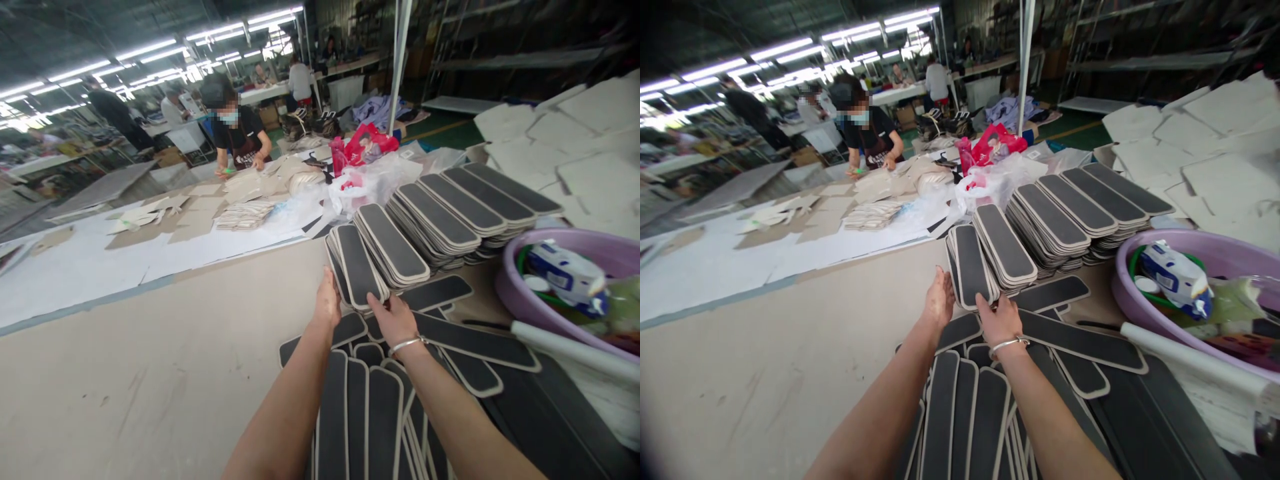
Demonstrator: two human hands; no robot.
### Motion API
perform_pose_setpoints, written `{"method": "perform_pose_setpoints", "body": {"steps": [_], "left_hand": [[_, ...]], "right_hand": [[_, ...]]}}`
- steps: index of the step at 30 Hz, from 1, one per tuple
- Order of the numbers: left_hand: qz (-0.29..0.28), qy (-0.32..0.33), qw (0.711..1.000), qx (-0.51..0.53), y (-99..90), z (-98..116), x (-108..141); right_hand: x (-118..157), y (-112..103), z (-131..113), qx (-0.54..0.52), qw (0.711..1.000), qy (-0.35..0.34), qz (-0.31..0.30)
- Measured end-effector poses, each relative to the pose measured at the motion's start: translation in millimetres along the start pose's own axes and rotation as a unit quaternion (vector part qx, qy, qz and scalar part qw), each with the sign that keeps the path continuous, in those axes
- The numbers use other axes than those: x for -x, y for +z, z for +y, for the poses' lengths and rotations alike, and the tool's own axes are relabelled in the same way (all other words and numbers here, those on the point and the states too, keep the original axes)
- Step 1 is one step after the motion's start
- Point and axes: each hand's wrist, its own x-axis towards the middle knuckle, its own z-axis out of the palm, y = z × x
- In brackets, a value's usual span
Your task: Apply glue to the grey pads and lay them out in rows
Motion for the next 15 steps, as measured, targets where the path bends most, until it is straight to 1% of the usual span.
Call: {"method": "perform_pose_setpoints", "body": {"steps": [2,5,7,11,13,15], "left_hand": [[-0.011,0.001,1.0,-0.007,2.6,-2.4,4.3],[-0.034,-0.01,0.999,-0.026,5.4,-6.2,4.4],[-0.022,-0.014,0.999,-0.043,4.8,-6.5,0.6],[0.043,0.009,0.996,-0.076,-0.8,2.0,-16.7],[0.042,0.028,0.994,-0.098,-1.7,8.1,-29.2],[0.029,0.039,0.993,-0.111,0.5,12.9,-42.2]], "right_hand": [[2.5,-1.3,-4.1,0.033,0.999,-0.006,-0.01],[3.8,-1.3,-7.9,0.068,0.997,-0.012,-0.021],[3.0,-0.9,-8.6,0.085,0.996,-0.011,-0.025],[0.5,-1.7,-5.9,0.105,0.994,-0.008,-0.021],[-0.3,-2.0,-2.9,0.111,0.994,-0.01,-0.014],[-1.0,-1.9,0.2,0.115,0.993,-0.014,-0.007]]}}
